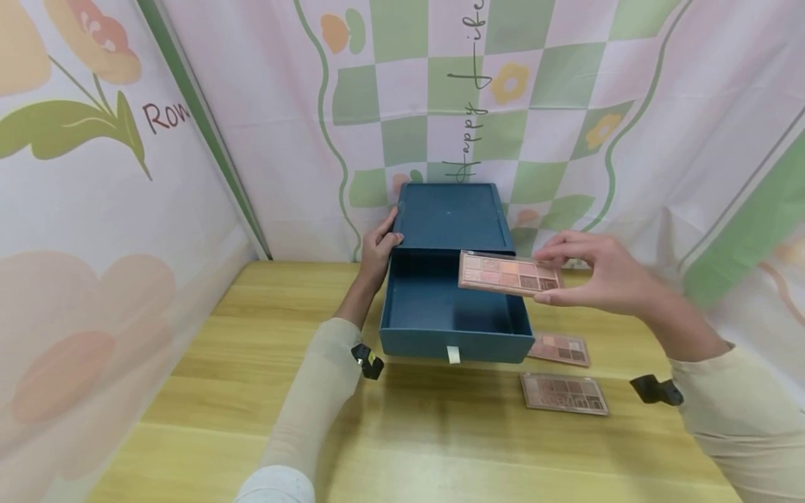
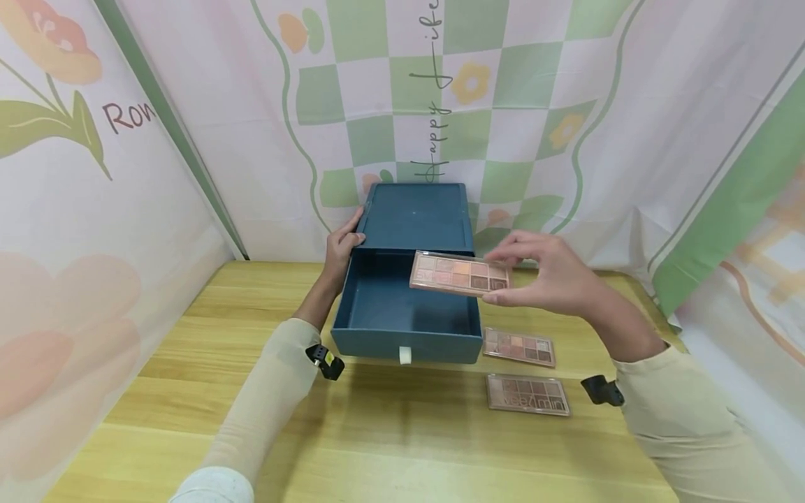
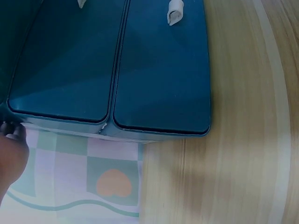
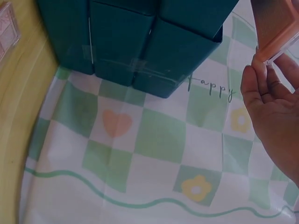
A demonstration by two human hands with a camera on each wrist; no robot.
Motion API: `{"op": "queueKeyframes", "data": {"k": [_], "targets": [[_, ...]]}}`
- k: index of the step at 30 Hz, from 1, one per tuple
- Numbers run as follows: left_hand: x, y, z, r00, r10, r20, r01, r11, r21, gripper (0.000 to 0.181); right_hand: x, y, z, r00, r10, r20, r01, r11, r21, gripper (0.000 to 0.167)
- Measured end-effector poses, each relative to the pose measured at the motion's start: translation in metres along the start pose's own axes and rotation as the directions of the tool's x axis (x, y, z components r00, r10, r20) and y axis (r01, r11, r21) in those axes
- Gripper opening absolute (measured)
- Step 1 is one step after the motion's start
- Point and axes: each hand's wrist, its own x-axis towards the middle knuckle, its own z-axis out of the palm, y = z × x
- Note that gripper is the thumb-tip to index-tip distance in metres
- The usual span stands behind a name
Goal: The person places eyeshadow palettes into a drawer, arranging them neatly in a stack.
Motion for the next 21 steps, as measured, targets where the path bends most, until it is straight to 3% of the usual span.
{"op": "queueKeyframes", "data": {"k": [7,21], "targets": [[0.001,0.000,0.001,1.000,-0.007,0.000,0.007,1.000,-0.009,0.065,0.014,-0.004,0.009,0.993,-0.115,0.022,0.114,0.993,0.020,0.050],[0.000,0.000,0.002,1.000,-0.001,-0.018,0.000,1.000,-0.016,0.067,0.037,-0.018,0.036,0.984,-0.114,0.136,0.112,0.993,0.024,0.040]]}}
